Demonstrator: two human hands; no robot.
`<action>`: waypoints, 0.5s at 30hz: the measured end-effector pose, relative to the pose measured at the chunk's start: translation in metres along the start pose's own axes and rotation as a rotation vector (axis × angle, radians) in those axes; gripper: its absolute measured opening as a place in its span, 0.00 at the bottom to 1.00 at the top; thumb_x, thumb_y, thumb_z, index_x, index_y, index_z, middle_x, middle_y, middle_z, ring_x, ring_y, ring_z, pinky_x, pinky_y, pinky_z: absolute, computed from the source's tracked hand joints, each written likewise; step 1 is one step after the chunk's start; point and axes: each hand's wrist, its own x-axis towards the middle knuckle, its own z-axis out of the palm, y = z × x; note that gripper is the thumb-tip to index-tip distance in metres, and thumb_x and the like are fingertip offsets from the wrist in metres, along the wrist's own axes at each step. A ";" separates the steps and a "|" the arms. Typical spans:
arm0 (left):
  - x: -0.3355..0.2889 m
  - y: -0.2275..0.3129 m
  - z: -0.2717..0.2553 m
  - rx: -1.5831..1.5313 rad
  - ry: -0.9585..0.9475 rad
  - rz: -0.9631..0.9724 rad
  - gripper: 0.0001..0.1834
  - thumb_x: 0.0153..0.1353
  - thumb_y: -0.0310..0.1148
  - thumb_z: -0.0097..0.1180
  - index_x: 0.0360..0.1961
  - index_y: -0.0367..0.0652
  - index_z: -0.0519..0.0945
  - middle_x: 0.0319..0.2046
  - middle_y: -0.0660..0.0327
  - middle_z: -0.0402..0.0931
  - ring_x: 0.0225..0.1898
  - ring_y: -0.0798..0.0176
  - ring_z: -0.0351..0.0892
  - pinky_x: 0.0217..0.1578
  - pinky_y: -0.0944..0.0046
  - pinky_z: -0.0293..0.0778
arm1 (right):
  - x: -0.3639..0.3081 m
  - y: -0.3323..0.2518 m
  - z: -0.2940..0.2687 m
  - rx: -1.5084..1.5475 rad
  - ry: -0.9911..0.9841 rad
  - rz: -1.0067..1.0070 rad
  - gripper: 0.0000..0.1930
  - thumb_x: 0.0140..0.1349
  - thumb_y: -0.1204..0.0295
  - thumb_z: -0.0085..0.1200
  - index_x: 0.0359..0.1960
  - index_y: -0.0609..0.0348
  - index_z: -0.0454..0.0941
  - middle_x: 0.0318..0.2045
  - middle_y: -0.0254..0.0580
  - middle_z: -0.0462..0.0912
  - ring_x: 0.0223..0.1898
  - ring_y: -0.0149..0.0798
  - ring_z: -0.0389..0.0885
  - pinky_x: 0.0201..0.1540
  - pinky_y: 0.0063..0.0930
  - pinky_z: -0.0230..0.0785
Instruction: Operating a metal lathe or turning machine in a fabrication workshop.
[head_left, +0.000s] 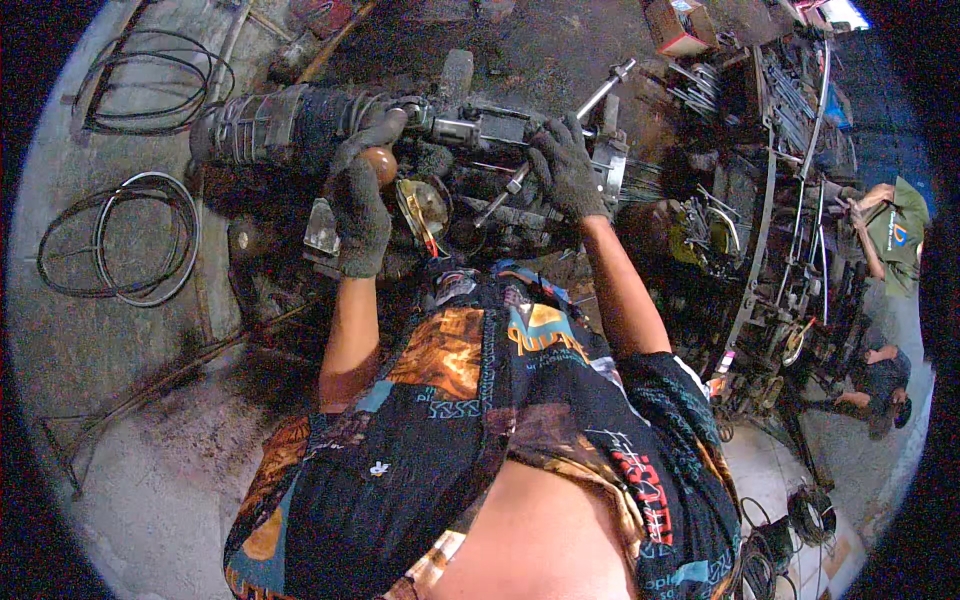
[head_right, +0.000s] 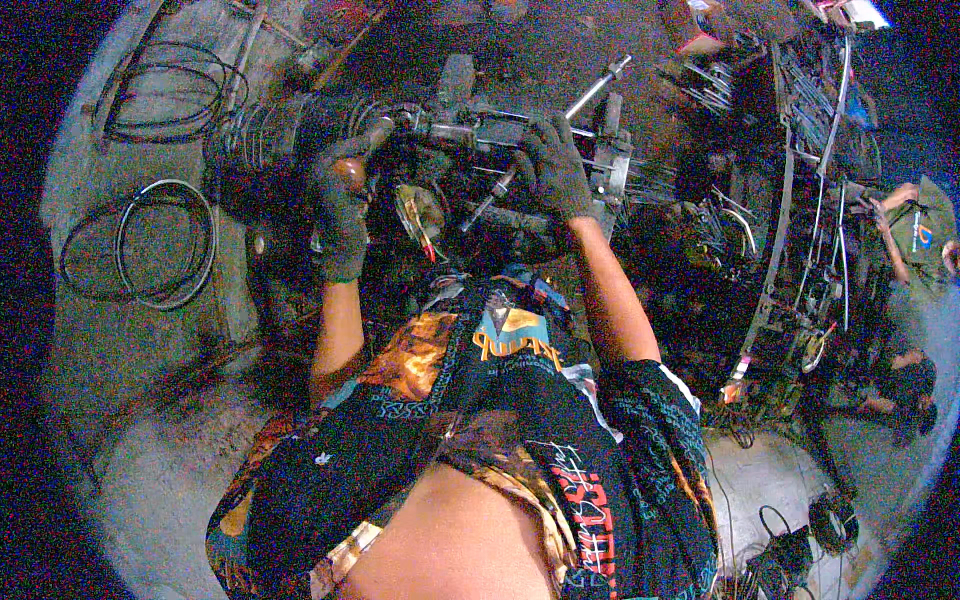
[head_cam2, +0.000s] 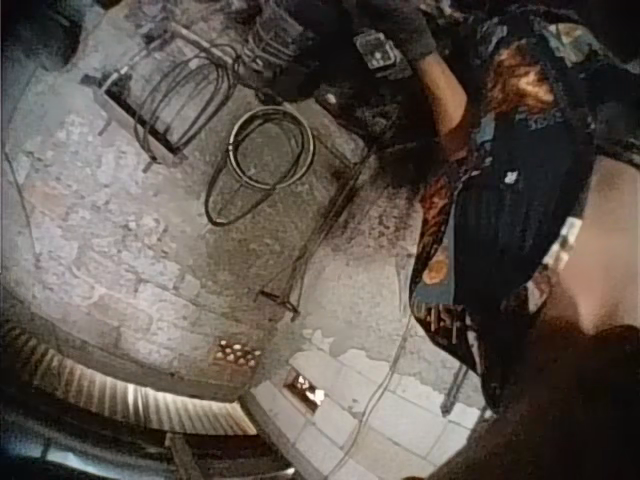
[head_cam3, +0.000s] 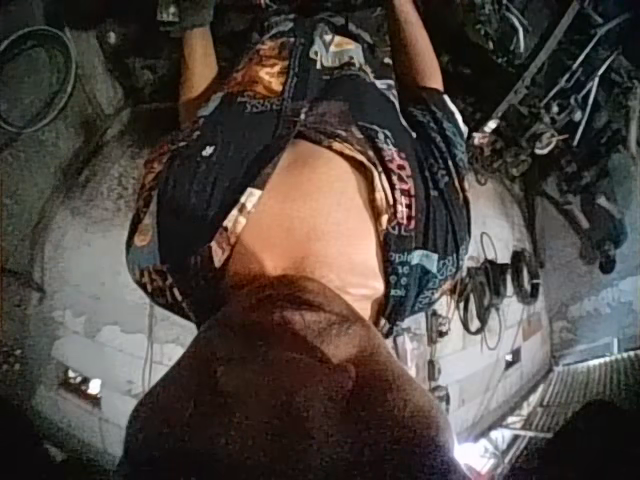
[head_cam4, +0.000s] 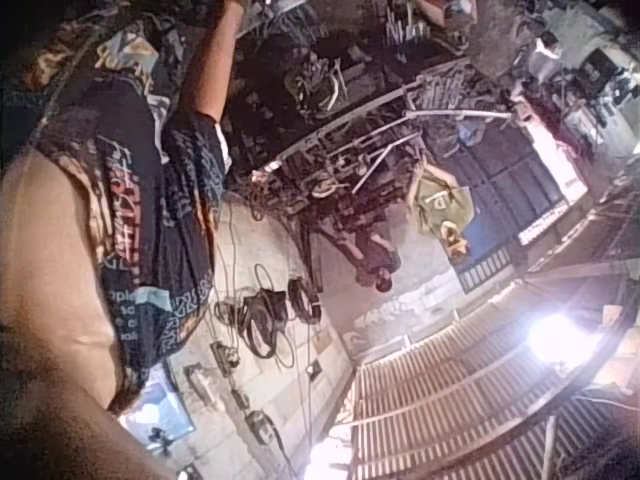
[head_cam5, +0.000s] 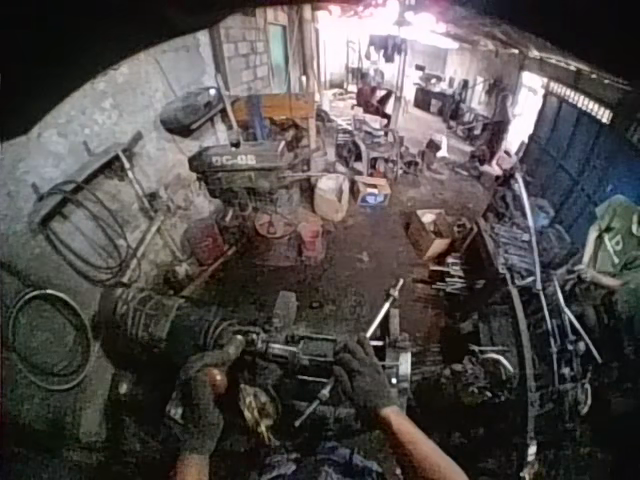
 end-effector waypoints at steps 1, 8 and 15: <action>-0.001 -0.006 0.000 0.002 0.017 0.006 0.35 0.72 0.59 0.37 0.52 0.34 0.80 0.52 0.49 0.81 0.57 0.50 0.78 0.62 0.53 0.67 | 0.000 -0.001 -0.001 0.002 0.000 0.012 0.13 0.68 0.65 0.55 0.49 0.56 0.80 0.60 0.54 0.72 0.68 0.68 0.59 0.69 0.55 0.57; 0.000 0.026 0.015 0.131 0.257 0.087 0.29 0.71 0.54 0.42 0.40 0.39 0.84 0.40 0.51 0.84 0.45 0.52 0.81 0.54 0.54 0.72 | 0.009 -0.013 -0.012 -0.026 0.002 0.008 0.14 0.66 0.64 0.56 0.47 0.58 0.80 0.57 0.53 0.75 0.68 0.64 0.61 0.68 0.54 0.59; 0.035 0.012 0.037 0.613 0.123 0.379 0.08 0.62 0.33 0.62 0.33 0.39 0.82 0.36 0.54 0.83 0.37 0.54 0.82 0.44 0.56 0.77 | 0.020 -0.006 0.002 -0.202 -0.003 0.115 0.10 0.54 0.67 0.59 0.33 0.62 0.82 0.40 0.53 0.77 0.52 0.59 0.71 0.57 0.50 0.67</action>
